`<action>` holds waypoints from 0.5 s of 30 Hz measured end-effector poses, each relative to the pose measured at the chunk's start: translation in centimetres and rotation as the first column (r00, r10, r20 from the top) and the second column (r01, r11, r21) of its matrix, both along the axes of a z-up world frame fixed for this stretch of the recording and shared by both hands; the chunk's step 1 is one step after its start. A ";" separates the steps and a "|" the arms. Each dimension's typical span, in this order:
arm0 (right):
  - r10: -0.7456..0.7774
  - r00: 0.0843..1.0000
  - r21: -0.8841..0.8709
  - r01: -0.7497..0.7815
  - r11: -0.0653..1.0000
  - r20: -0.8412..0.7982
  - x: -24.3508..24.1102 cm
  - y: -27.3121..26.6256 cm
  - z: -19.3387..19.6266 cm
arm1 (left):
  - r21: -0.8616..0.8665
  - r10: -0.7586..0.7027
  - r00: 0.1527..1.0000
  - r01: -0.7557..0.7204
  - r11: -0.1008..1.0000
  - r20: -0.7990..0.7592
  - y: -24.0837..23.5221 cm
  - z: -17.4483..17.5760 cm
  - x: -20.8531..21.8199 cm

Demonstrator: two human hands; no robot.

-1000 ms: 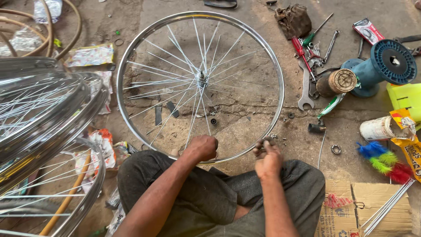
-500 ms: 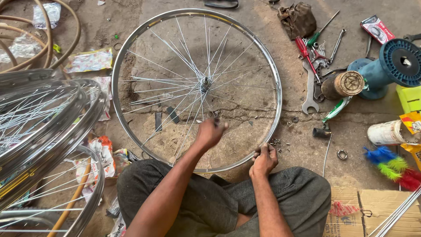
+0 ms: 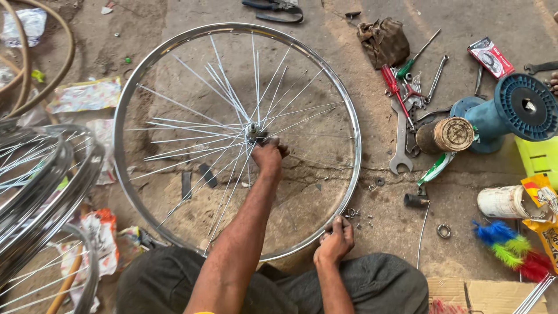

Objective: The person is lacing a bicycle wheel by inserting spokes through the rim and hub. They are sitting on the ground and using their hands to manipulate the spokes and secure them in place.

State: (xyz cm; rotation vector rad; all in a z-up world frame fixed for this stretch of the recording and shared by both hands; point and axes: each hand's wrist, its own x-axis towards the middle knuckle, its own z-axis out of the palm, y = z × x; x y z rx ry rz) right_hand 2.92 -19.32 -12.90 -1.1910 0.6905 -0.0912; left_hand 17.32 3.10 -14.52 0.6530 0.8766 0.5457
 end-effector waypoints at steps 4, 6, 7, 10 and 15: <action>-0.074 0.997 0.021 0.075 0.997 -0.029 0.6 -0.1 0.1 | -0.041 -0.053 0.995 0.057 0.998 0.082 0.4 1.0 0.4; -0.119 0.992 0.017 0.120 0.993 -0.040 0.7 -0.3 0.2 | -0.035 -0.090 0.989 0.095 0.995 0.119 0.2 1.9 -0.2; -0.137 0.990 0.004 0.137 0.990 -0.042 0.8 -0.4 0.2 | -0.024 -0.106 0.985 0.111 0.994 0.137 -0.1 2.4 -0.8; -0.176 0.978 -0.014 0.176 0.984 -0.109 1.2 -0.5 0.3 | 0.014 -0.149 0.987 0.150 0.989 -0.059 -1.1 4.2 -3.0; -0.146 0.957 0.062 0.166 0.984 -0.252 0.9 -0.9 -0.7 | -0.016 -0.159 0.957 0.160 0.987 -0.241 -2.7 5.8 -6.9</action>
